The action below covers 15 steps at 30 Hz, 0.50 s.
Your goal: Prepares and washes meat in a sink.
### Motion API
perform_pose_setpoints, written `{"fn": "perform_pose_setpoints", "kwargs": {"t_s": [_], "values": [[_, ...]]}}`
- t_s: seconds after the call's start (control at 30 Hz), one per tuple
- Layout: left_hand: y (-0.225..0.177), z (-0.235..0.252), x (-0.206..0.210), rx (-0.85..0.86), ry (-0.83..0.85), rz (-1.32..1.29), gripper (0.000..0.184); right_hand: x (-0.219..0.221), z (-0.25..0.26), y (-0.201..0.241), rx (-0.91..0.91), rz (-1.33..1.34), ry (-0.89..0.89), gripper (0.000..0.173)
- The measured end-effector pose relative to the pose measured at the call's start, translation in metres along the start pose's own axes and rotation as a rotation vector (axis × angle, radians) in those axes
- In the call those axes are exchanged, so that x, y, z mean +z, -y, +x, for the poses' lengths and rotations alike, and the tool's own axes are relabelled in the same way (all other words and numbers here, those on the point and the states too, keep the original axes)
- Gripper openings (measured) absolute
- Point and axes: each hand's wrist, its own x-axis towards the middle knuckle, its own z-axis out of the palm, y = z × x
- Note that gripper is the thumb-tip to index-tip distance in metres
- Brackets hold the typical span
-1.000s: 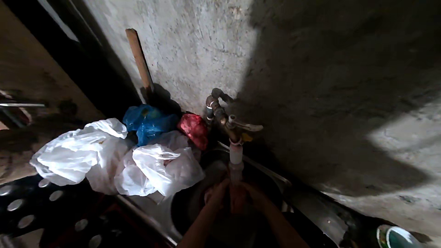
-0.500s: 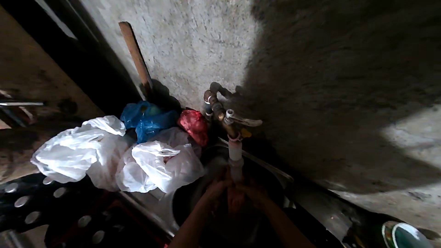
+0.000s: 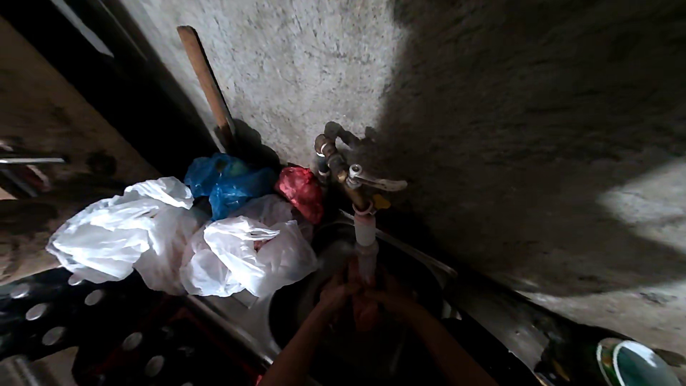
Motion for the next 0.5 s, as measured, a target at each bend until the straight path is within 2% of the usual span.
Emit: {"fn": "perform_pose_setpoints", "kwargs": {"t_s": [0.2,0.27,0.37,0.43,0.5], "values": [[0.009,-0.001,0.002,0.005,-0.019,0.003,0.078,-0.004,-0.004,0.005,0.013,0.094,0.023,0.089],[0.019,0.001,0.000,-0.043,-0.065,-0.013,0.064,-0.002,-0.008,0.003,0.000,0.087,-0.038,0.084],[0.027,0.008,0.002,-0.090,-0.122,-0.074,0.040,-0.009,-0.031,0.006,-0.095,-0.162,-0.182,0.074],[0.026,0.011,0.004,-0.082,-0.126,-0.199,0.034,-0.027,-0.070,0.015,-0.116,-0.369,-0.287,0.065],[0.016,0.011,0.007,-0.038,-0.110,-0.280,0.032,-0.056,-0.115,0.006,-0.063,-0.554,-0.455,0.055]]}}
